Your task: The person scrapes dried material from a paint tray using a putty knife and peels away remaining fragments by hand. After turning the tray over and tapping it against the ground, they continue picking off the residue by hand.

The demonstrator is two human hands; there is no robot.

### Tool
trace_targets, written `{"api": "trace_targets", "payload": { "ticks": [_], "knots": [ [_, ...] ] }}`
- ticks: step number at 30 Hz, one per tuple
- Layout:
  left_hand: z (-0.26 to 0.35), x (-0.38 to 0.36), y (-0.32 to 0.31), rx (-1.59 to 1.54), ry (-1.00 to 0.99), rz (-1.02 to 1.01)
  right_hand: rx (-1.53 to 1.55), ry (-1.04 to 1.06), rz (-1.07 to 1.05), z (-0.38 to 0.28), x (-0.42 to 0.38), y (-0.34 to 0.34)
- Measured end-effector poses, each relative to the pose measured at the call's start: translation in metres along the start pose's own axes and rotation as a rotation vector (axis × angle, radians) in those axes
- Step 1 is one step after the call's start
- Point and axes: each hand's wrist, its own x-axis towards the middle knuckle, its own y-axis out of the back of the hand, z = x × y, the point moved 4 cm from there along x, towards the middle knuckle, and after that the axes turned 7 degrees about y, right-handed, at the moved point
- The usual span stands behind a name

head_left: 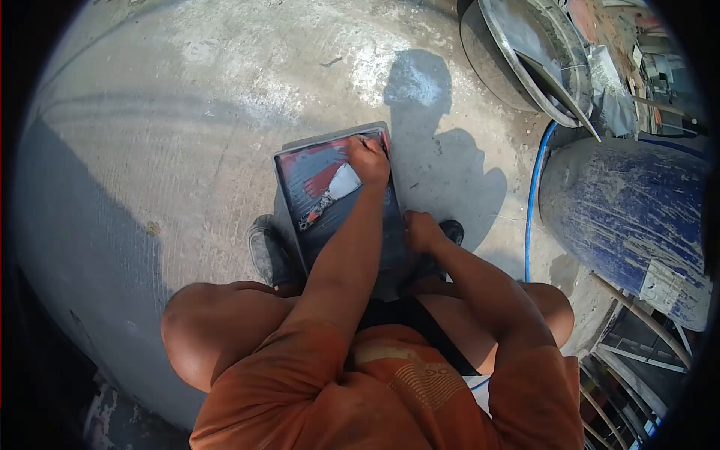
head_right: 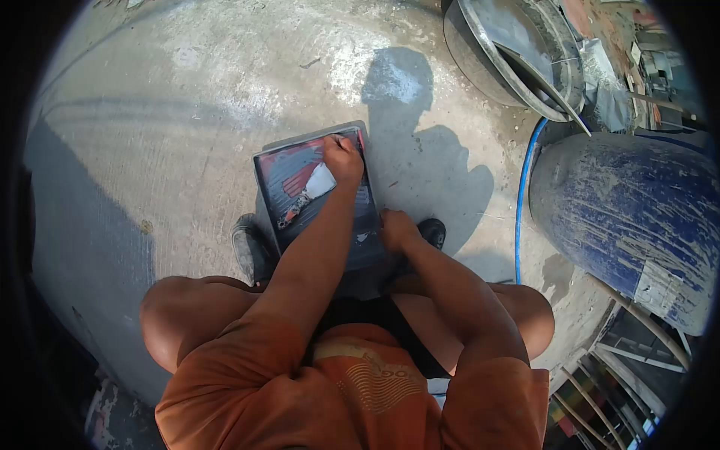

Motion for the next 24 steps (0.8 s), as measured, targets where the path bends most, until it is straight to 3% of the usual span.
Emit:
{"api": "trace_targets", "payload": {
  "ticks": [6, 9, 12, 14, 24],
  "knots": [
    [0.018, 0.0, 0.008, -0.039, -0.03, -0.005, 0.03, -0.003, -0.011, 0.003, 0.003, -0.002],
    [0.027, 0.0, 0.008, -0.075, 0.0, -0.124, 0.04, 0.009, 0.004, 0.004, 0.004, -0.001],
    [0.027, 0.005, 0.002, 0.04, 0.01, -0.155, 0.052, 0.001, -0.011, 0.003, 0.002, -0.002],
    [0.033, 0.009, -0.002, 0.29, 0.071, -0.216, 0.055, 0.021, 0.063, 0.006, 0.003, -0.005],
    [0.039, 0.003, -0.016, 0.536, 0.043, -0.321, 0.038, 0.004, 0.017, 0.006, 0.004, -0.009]
  ]
}}
